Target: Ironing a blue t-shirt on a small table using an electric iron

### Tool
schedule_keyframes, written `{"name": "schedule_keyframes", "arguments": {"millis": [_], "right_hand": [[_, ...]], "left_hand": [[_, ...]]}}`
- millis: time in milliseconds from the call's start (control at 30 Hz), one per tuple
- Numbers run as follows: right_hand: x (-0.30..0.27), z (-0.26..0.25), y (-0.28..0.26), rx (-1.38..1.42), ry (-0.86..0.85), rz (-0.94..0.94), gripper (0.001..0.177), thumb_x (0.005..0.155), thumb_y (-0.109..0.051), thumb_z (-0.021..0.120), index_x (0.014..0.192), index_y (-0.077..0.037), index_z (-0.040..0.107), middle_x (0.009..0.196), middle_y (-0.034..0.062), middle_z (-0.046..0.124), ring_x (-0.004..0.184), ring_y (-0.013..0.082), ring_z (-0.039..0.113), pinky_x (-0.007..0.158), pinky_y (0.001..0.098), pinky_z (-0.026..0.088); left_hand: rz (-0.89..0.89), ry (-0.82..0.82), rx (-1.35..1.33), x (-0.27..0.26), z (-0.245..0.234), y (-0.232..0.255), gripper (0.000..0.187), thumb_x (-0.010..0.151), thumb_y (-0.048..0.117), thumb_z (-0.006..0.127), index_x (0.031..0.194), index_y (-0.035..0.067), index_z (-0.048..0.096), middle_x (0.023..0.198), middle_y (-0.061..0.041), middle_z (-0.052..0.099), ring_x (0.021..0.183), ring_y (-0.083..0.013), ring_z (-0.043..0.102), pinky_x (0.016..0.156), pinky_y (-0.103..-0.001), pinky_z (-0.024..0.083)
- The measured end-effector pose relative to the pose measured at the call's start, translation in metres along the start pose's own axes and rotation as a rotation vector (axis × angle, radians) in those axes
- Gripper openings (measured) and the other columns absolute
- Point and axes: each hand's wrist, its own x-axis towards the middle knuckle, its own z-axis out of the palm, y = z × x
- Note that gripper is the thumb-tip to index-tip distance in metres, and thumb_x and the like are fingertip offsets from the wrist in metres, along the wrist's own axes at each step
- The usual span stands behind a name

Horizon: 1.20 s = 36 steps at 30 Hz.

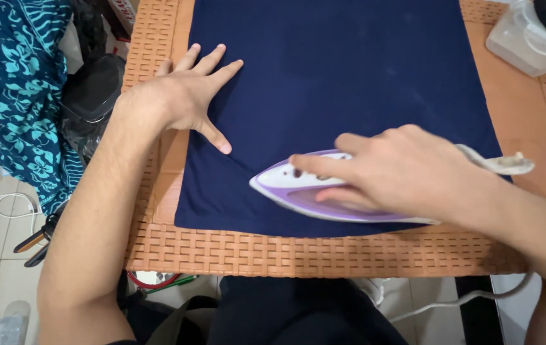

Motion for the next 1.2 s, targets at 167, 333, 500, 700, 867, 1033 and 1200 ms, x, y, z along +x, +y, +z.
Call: {"name": "schedule_keyframes", "arguments": {"millis": [167,333,500,700,867,1033,1200], "right_hand": [[-0.01,0.0,0.031,0.024,-0.086,0.104,0.062,0.098,-0.064,0.034,0.155,-0.04,0.042,0.094,0.001,0.07,0.058,0.0295,0.078,0.046,0.0484,0.067],[-0.018,0.008,0.066,-0.013,-0.137,0.36,0.058,0.095,-0.064,0.045,0.15,-0.047,0.048,0.103,-0.0017,0.076,0.079,0.0256,0.08,0.063,0.0436,0.069],[-0.035,0.027,0.103,-0.061,-0.045,0.461,0.057,0.099,-0.063,0.047,0.15,-0.039,0.055,0.103,0.0006,0.08,0.074,0.0238,0.081,0.06,0.0393,0.066],[-0.048,0.027,0.097,-0.093,-0.083,0.473,0.059,0.098,-0.065,0.045,0.152,-0.042,0.051,0.098,-0.0019,0.08,0.067,0.0213,0.079,0.056,0.036,0.064],[-0.067,0.016,0.066,-0.054,-0.31,0.498,0.06,0.096,-0.065,0.035,0.155,-0.054,0.036,0.092,-0.0098,0.076,0.062,0.0152,0.08,0.054,0.0301,0.066],[-0.11,0.052,0.074,-0.264,-0.101,0.53,0.064,0.089,-0.078,0.034,0.149,-0.058,0.045,0.066,-0.0138,0.067,0.053,0.0152,0.073,0.041,0.0291,0.059],[-0.174,0.131,0.14,-0.393,0.0,0.637,0.066,0.093,-0.081,0.038,0.152,-0.054,0.052,0.063,-0.01,0.07,0.057,0.0079,0.072,0.054,0.02,0.052]], "left_hand": [[0.012,0.012,-0.007,0.001,0.002,-0.001,0.154,0.051,0.057,0.098,0.165,0.04,-0.004,0.175,0.007,-0.018,0.16,-0.0261,-0.019,0.127,-0.06,0.005],[0.008,0.007,-0.011,-0.001,0.001,0.0,0.154,0.053,0.056,0.099,0.165,0.04,-0.006,0.175,0.008,-0.019,0.16,-0.0259,-0.02,0.127,-0.059,-0.001],[0.0,0.002,0.013,0.002,0.003,0.0,0.156,0.051,0.058,0.098,0.165,0.039,-0.007,0.174,0.008,-0.021,0.159,-0.0248,-0.021,0.126,-0.061,-0.001],[0.015,-0.006,0.006,-0.003,0.001,0.002,0.153,0.056,0.056,0.097,0.165,0.038,-0.009,0.174,0.006,-0.022,0.159,-0.0248,-0.023,0.127,-0.059,-0.003],[0.004,-0.011,-0.021,-0.006,-0.001,0.003,0.153,0.056,0.052,0.098,0.164,0.039,-0.008,0.174,0.007,-0.023,0.159,-0.0241,-0.024,0.127,-0.058,-0.003],[-0.003,0.001,-0.024,-0.006,0.0,0.005,0.152,0.057,0.05,0.099,0.165,0.039,-0.008,0.174,0.008,-0.022,0.159,-0.0229,-0.023,0.126,-0.059,-0.002],[0.004,0.002,-0.012,-0.003,0.002,0.003,0.152,0.058,0.05,0.099,0.164,0.039,-0.009,0.174,0.008,-0.022,0.159,-0.0229,-0.023,0.127,-0.056,-0.003]]}}
